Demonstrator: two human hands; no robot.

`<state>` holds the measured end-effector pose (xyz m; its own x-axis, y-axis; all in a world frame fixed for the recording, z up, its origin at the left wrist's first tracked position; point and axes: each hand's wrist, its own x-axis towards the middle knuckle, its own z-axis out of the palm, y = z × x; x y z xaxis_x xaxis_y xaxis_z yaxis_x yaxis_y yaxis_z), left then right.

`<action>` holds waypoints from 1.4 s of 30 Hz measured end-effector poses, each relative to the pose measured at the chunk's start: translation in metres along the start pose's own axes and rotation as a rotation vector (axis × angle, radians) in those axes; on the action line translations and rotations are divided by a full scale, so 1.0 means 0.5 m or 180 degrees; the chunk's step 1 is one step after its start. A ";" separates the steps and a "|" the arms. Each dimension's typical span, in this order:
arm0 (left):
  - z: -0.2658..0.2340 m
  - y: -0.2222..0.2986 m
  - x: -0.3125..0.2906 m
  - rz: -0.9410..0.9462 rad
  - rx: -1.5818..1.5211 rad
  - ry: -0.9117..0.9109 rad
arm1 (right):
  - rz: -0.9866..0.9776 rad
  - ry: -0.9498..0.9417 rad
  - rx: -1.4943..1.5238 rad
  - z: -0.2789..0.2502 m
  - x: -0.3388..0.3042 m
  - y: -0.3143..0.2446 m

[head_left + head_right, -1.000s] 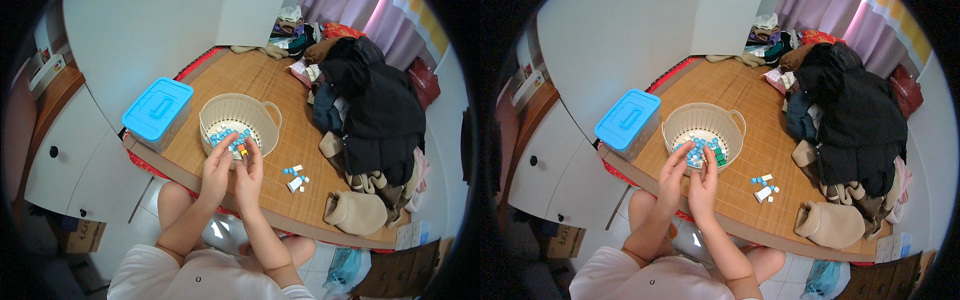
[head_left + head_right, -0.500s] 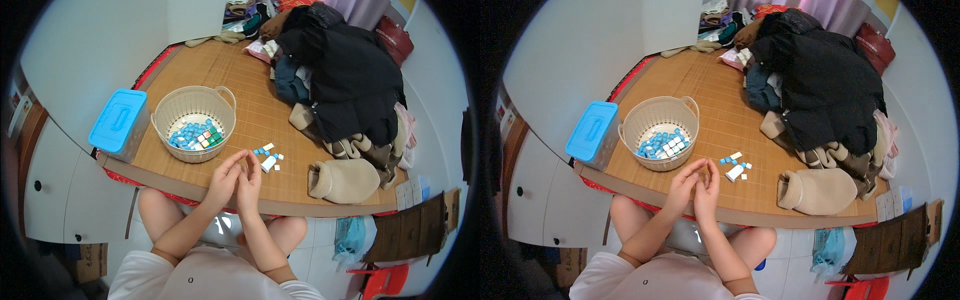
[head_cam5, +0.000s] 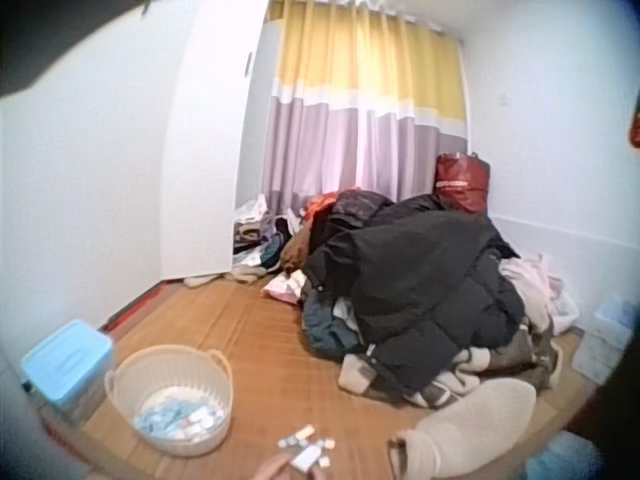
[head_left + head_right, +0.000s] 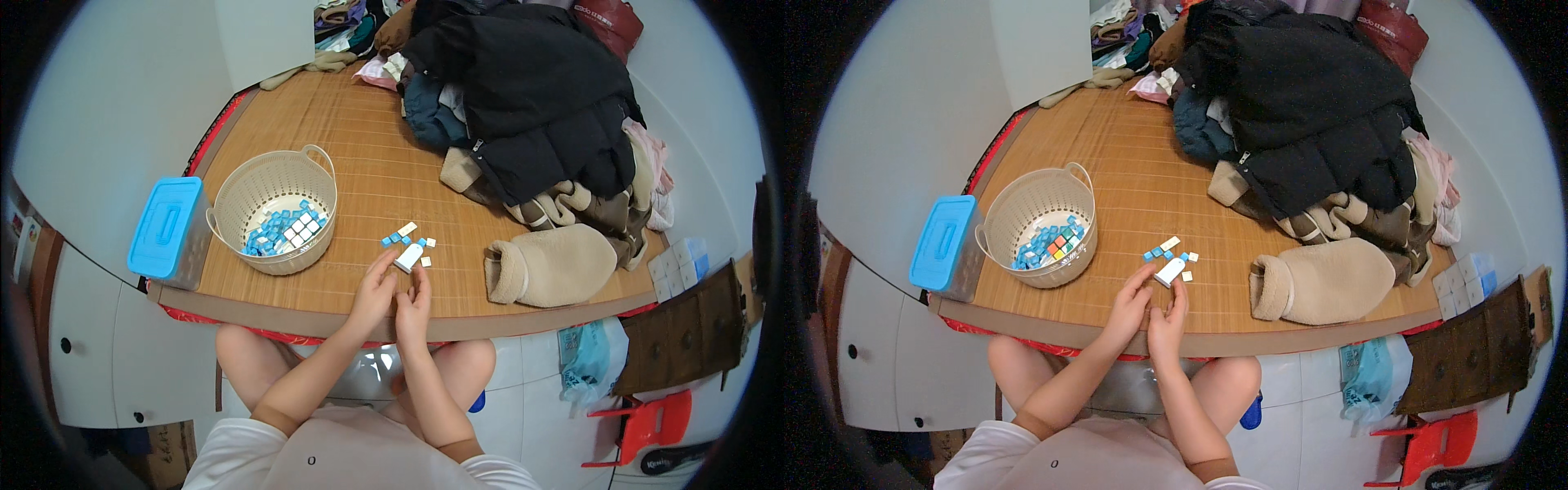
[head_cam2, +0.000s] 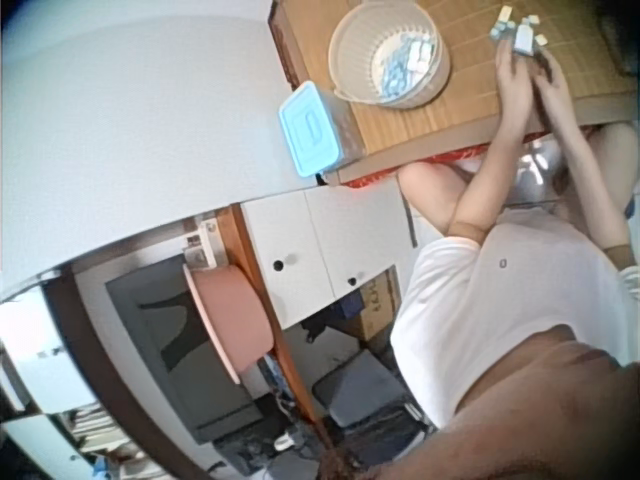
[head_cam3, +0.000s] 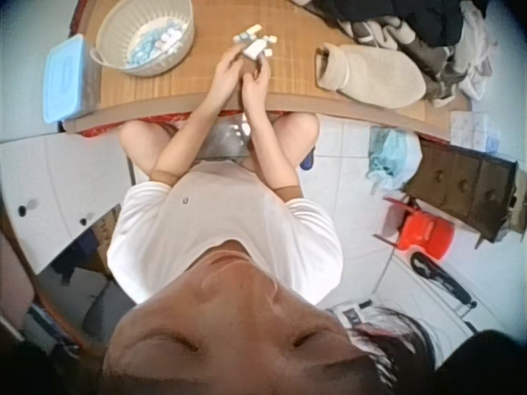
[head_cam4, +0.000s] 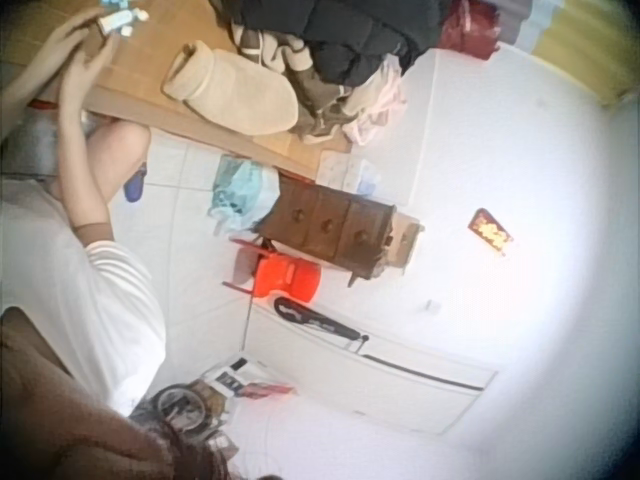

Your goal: The person sits on a low table and sorts small blue and white rectangular objects into a basket. They then move to a desk, wet an orange cloth in a pink basin, and wring it out. Finally, they open a wardrobe and hang the wet orange cloth on a blue hanger.

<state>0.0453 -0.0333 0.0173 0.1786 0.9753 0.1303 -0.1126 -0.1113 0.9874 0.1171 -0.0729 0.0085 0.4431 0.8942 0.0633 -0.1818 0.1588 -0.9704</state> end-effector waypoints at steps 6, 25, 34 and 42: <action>0.025 0.050 -0.001 -0.1027 -0.0806 -0.0227 | 0.0440 -0.0060 0.0499 0.011 -0.001 -0.041; -0.016 0.108 -0.063 -0.0139 -0.1046 -0.0113 | 0.0218 -0.0405 0.0519 0.043 -0.060 -0.109; -0.109 0.193 -0.089 0.0316 -0.0742 0.0323 | -0.0106 -0.1035 0.0369 0.139 -0.085 -0.181; -0.200 0.238 -0.107 0.0621 -0.0840 0.1001 | -0.0112 -0.1676 0.0245 0.255 -0.101 -0.194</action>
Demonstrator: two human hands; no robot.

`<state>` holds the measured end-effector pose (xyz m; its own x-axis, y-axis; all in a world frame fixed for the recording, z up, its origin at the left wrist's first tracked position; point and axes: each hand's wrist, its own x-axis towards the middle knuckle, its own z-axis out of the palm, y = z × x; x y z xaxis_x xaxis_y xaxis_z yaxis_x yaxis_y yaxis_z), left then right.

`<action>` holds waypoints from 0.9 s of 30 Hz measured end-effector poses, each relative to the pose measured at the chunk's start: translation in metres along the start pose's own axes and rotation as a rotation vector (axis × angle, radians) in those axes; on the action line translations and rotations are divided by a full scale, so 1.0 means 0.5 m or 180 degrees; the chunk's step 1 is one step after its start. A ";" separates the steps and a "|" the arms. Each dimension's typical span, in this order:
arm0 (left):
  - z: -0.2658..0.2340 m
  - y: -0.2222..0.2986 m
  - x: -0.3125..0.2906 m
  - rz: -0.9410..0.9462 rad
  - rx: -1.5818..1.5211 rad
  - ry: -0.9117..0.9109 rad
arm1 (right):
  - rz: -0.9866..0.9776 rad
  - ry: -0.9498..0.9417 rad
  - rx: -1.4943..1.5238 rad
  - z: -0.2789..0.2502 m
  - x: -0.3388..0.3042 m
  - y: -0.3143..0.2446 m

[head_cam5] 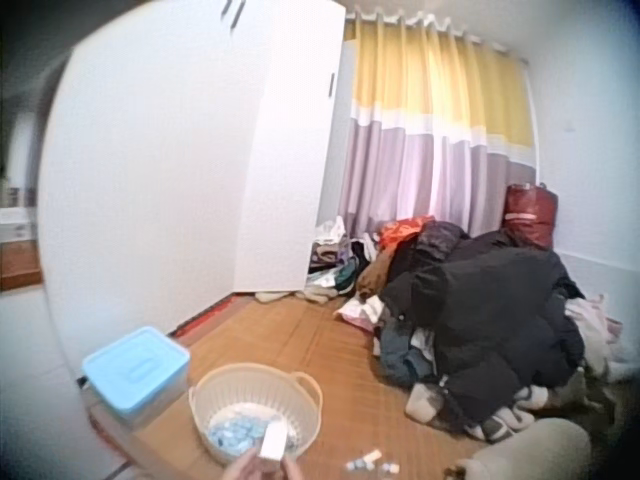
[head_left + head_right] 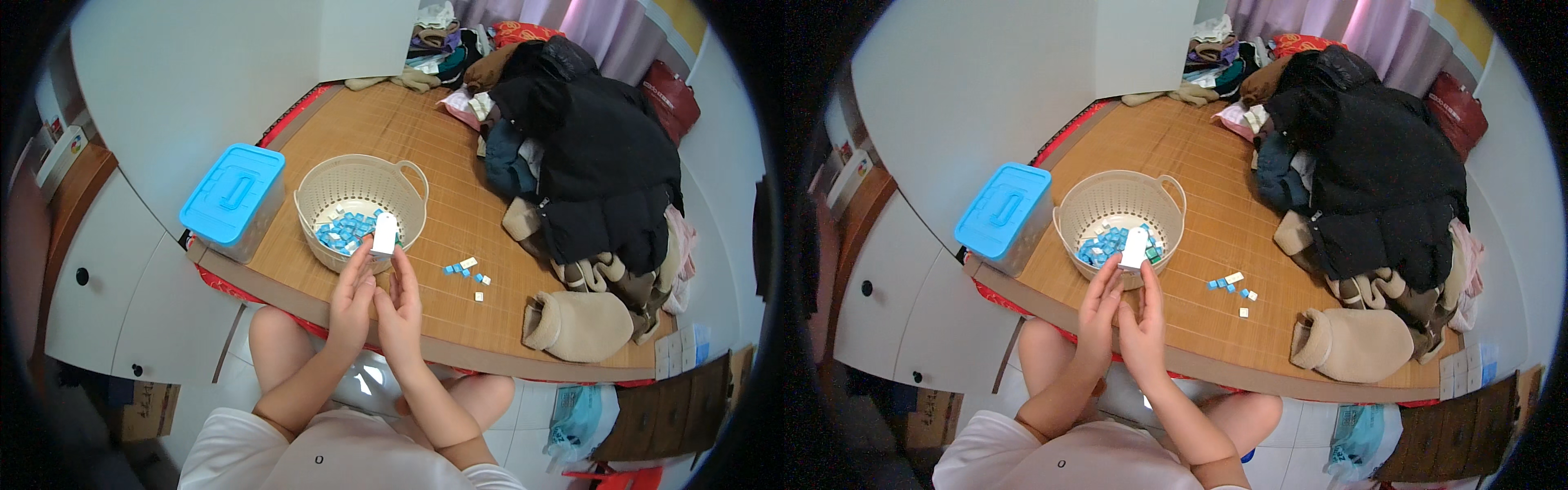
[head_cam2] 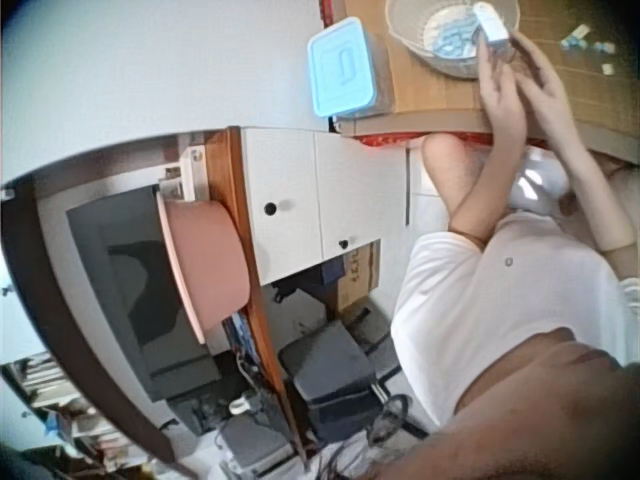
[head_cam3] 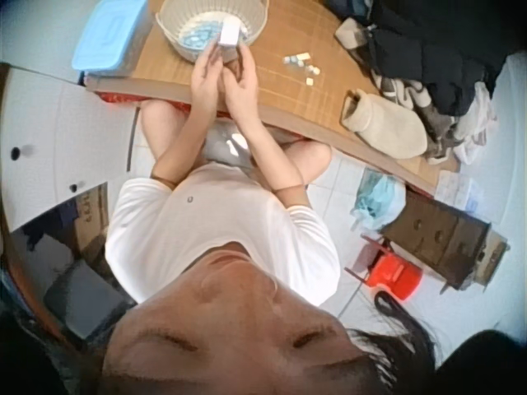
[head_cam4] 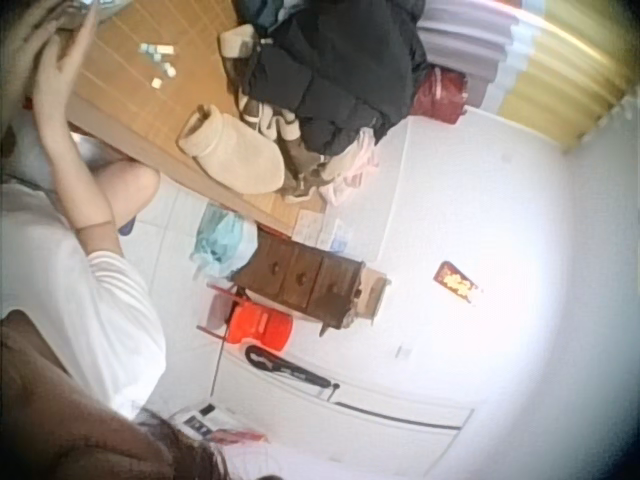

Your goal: The person sits on a low table and sorts small blue and white rectangular objects into a basket. They then move to a desk, wet an orange cloth in a pink basin, and wring it out. Finally, they open a wardrobe and hang the wet orange cloth on a blue hanger.

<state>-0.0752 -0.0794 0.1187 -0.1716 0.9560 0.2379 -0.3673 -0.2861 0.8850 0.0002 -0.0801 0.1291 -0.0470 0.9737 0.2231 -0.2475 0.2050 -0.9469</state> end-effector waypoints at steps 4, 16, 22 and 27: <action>-0.030 0.002 0.010 0.0049 -0.0079 0.0198 | -0.0165 -0.0241 0.0007 0.026 0.021 0.014; -0.014 -0.002 0.006 0.0345 0.0421 0.0304 | -0.0153 -0.0021 -0.0580 -0.014 0.016 0.033; 0.032 -0.062 0.001 0.0191 0.0143 -0.0290 | -0.0028 0.0709 -0.0212 -0.115 -0.007 0.066; 0.079 -0.158 0.013 -0.0119 0.0306 -0.0576 | 0.0263 0.1423 -0.0319 -0.225 -0.033 0.117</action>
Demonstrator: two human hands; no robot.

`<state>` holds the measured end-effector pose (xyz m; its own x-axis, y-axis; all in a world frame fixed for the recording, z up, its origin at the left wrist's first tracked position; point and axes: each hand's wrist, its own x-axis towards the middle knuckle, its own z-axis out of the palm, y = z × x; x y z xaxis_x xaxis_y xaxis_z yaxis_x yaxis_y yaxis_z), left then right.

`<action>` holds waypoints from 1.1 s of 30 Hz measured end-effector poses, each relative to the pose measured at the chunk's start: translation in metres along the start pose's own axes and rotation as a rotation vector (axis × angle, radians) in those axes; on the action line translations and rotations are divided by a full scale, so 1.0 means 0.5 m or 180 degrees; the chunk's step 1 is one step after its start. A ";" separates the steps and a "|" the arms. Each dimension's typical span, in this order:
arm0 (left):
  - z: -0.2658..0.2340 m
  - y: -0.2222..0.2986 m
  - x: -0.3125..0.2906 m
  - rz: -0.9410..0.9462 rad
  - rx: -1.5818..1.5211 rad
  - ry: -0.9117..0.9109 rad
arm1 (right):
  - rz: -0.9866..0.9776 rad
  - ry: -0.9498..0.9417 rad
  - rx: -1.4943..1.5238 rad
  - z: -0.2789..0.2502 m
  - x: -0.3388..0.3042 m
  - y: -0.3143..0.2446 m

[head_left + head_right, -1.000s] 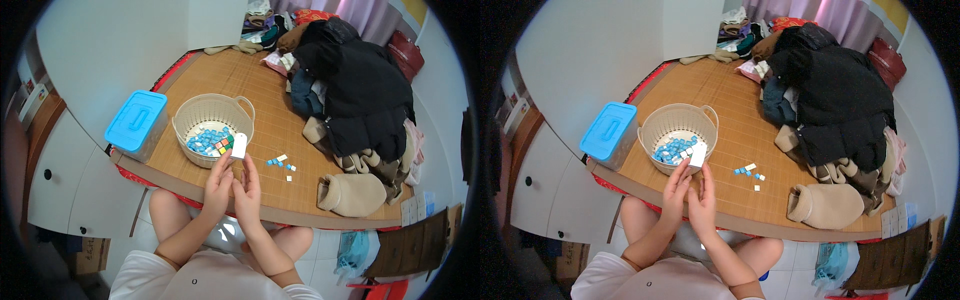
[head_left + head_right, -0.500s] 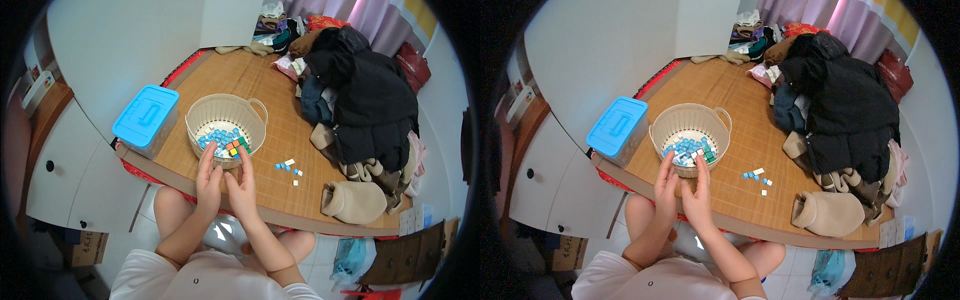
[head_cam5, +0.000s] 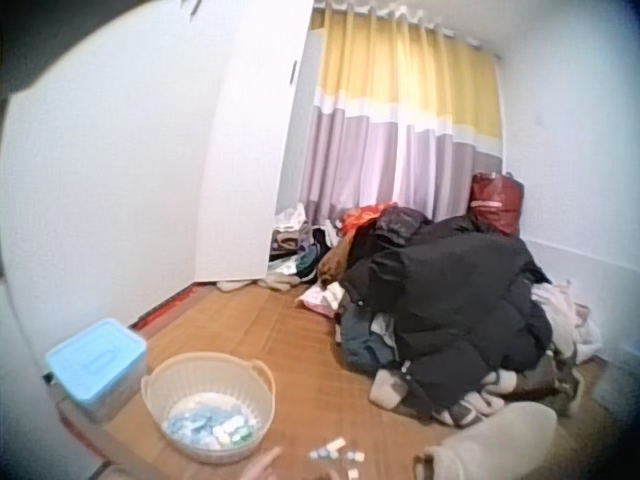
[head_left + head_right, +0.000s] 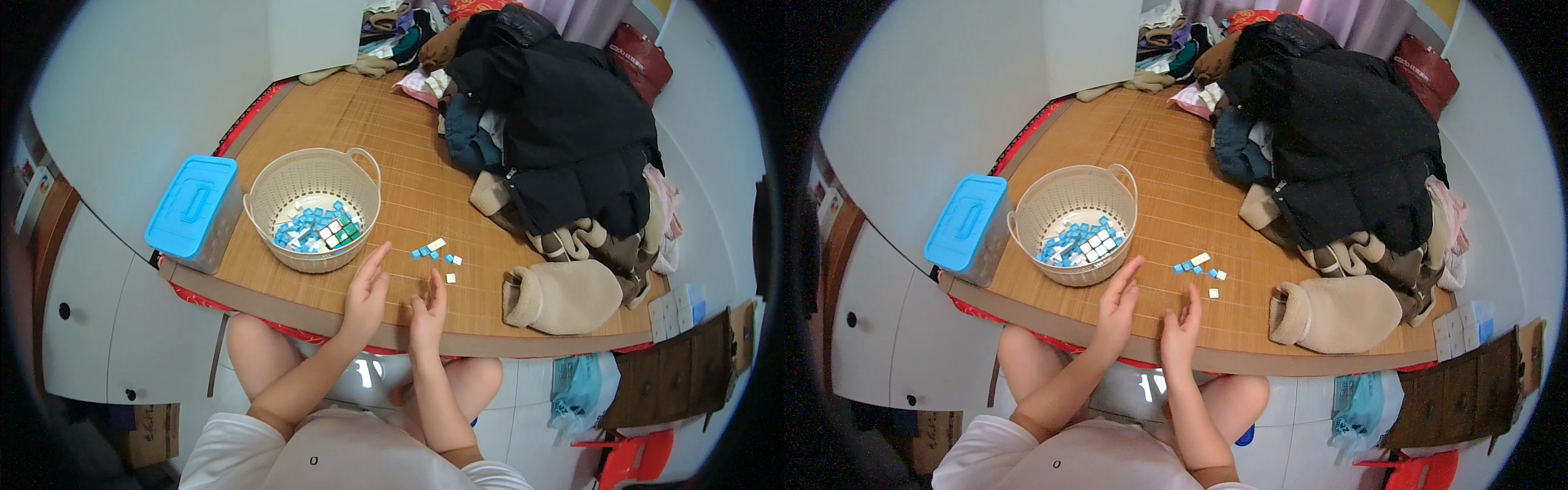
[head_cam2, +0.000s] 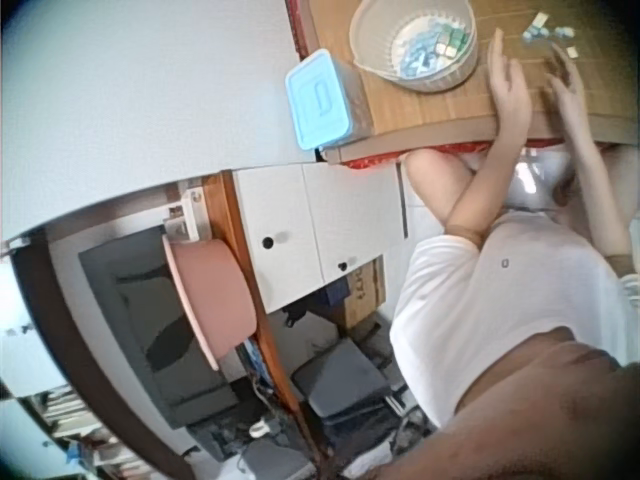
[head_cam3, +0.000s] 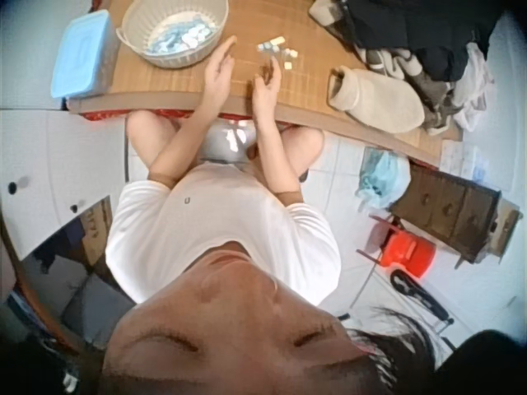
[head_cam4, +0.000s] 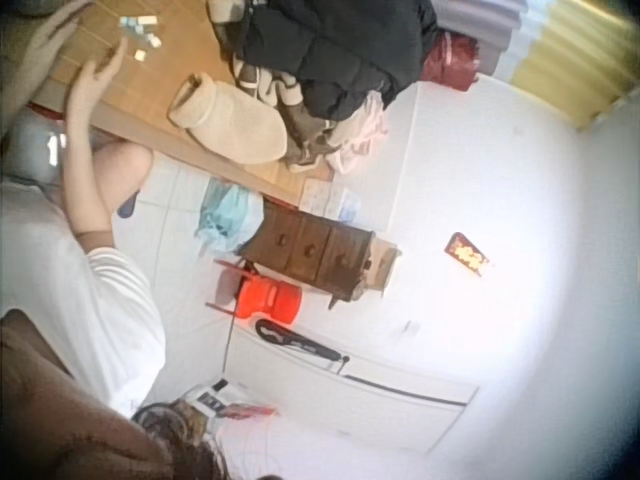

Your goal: The person sits on a low table and sorts small blue and white rectangular objects into a basket. They then move to a desk, wet an orange cloth in a pink basin, and wring it out. Finally, they open a wardrobe and hang the wet orange cloth on a blue hanger.

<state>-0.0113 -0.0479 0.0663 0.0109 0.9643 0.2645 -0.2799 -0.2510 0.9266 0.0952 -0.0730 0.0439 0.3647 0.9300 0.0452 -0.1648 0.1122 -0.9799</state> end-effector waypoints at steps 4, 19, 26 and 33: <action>0.030 -0.078 0.024 -0.0008 0.0529 -0.0073 | 0.0178 0.0309 0.0015 -0.052 0.025 0.020; 0.070 -0.184 0.103 -0.0132 0.1657 -0.0296 | 0.0061 0.0374 -0.0117 -0.098 0.090 0.060; 0.087 -0.157 0.068 -0.0245 0.1755 -0.0600 | -0.0057 0.0234 -0.0356 -0.064 0.092 0.083; 0.089 -0.177 0.057 -0.1027 0.0412 -0.0550 | 0.0147 0.0021 -0.0120 -0.056 0.108 0.101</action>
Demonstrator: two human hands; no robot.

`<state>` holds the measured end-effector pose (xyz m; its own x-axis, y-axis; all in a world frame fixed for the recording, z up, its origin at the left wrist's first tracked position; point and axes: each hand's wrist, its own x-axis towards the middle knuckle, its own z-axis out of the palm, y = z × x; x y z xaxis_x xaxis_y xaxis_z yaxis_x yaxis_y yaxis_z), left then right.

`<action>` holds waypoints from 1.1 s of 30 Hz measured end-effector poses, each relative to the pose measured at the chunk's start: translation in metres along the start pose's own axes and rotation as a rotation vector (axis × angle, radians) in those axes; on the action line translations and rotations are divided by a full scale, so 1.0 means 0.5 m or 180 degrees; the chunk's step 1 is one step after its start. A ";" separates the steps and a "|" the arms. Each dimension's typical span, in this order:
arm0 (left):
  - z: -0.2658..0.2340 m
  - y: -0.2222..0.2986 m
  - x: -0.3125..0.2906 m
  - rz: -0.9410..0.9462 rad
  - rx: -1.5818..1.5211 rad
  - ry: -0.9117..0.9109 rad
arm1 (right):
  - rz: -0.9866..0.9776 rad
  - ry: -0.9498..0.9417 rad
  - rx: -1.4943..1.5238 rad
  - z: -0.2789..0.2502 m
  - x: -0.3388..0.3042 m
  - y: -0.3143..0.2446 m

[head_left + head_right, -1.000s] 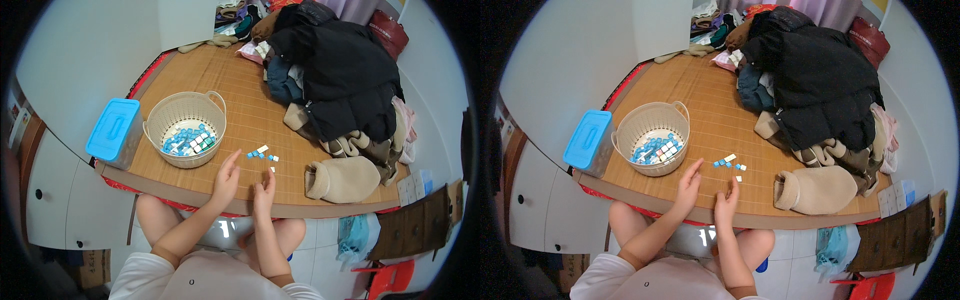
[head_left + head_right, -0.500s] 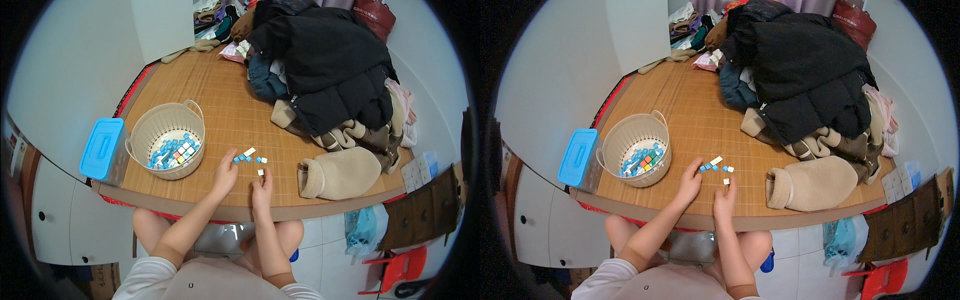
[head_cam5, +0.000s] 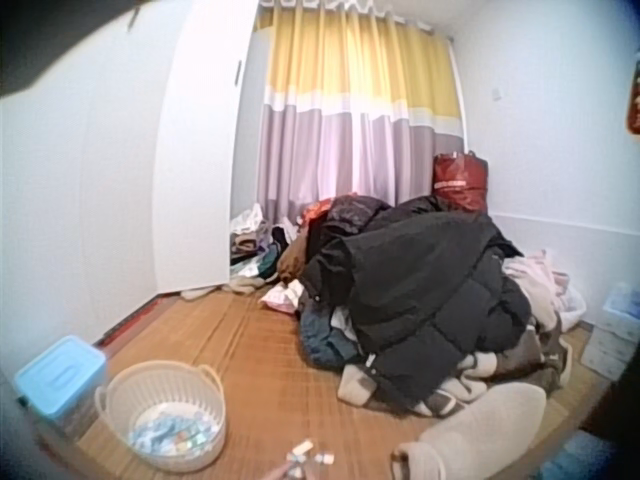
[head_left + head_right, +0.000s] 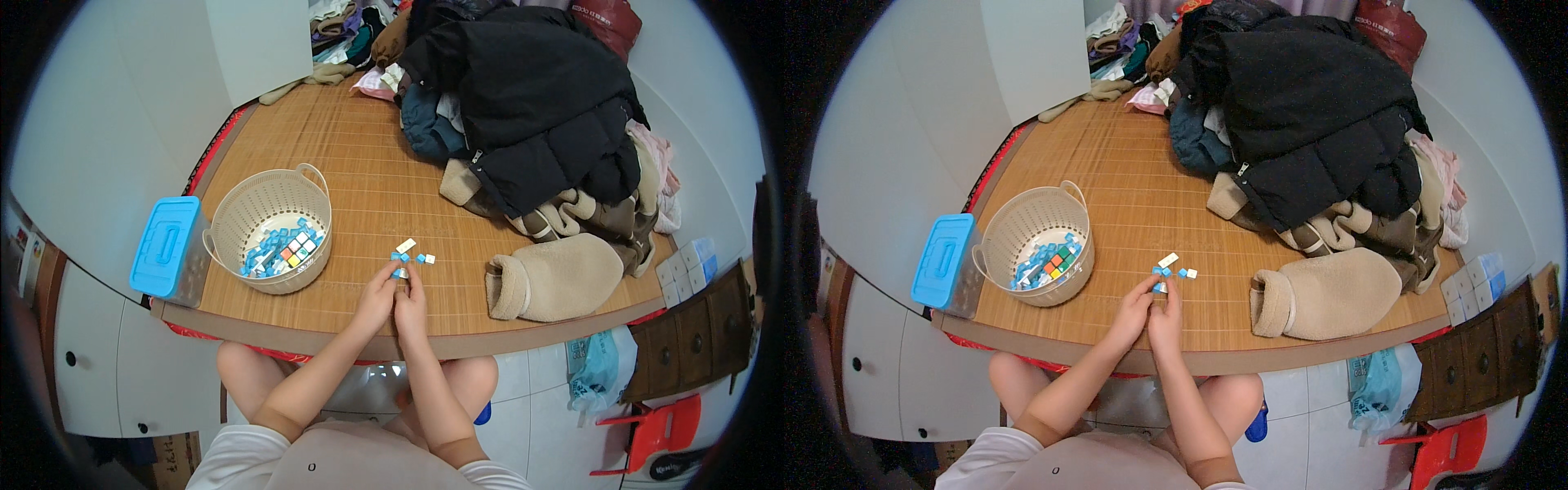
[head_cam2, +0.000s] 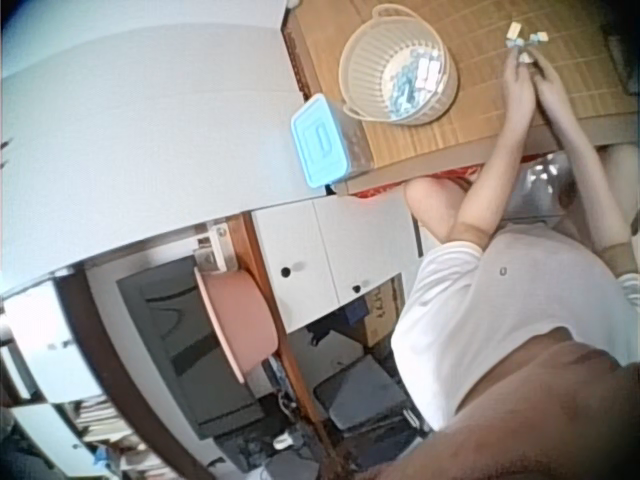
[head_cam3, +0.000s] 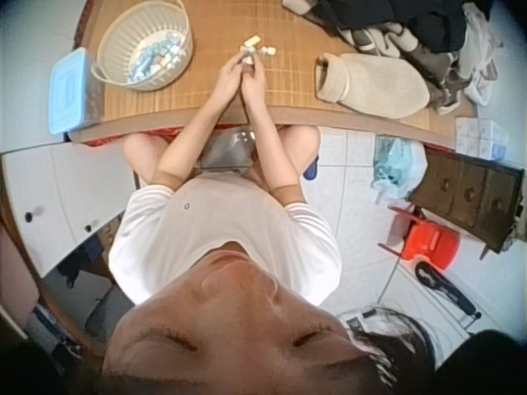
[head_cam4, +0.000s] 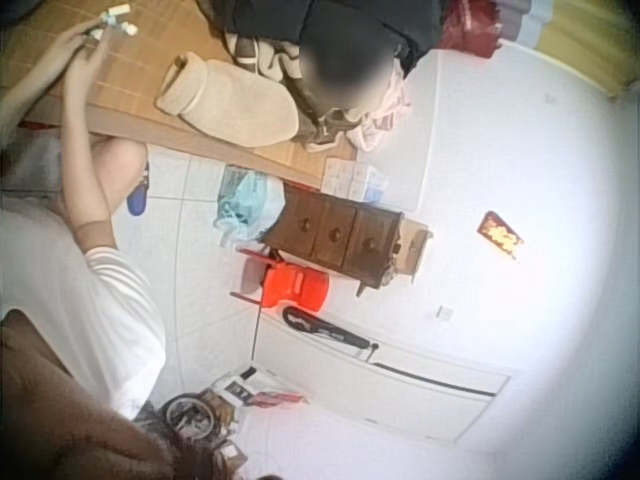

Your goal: The person sits on a low table and sorts small blue and white rectangular objects into a basket. They then move to a desk, wet an orange cloth in a pink basin, and wring it out. Finally, they open a wardrobe and hang the wet orange cloth on a blue hanger.

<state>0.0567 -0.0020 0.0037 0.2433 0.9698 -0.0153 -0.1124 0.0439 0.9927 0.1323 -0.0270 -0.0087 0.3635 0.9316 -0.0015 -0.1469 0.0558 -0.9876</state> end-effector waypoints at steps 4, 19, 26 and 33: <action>0.015 0.051 -0.024 -0.0394 -0.0549 0.0032 | 0.0093 0.0054 0.0409 0.003 -0.003 -0.006; 0.023 0.039 -0.098 -0.0223 -0.0827 0.0261 | 0.0169 0.0224 0.0545 0.020 -0.081 -0.044; 0.029 0.095 -0.116 0.0166 -0.0962 0.0242 | -0.0109 0.0097 0.0840 0.033 -0.097 -0.084; 0.000 0.166 -0.139 0.0665 -0.0905 0.0245 | -0.0526 -0.0195 0.0692 0.073 -0.118 -0.157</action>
<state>0.0305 -0.0657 0.0871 0.1147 0.9797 0.1646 -0.4182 -0.1026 0.9025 0.0887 -0.0732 0.0748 0.3435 0.9231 0.1728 -0.2868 0.2783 -0.9167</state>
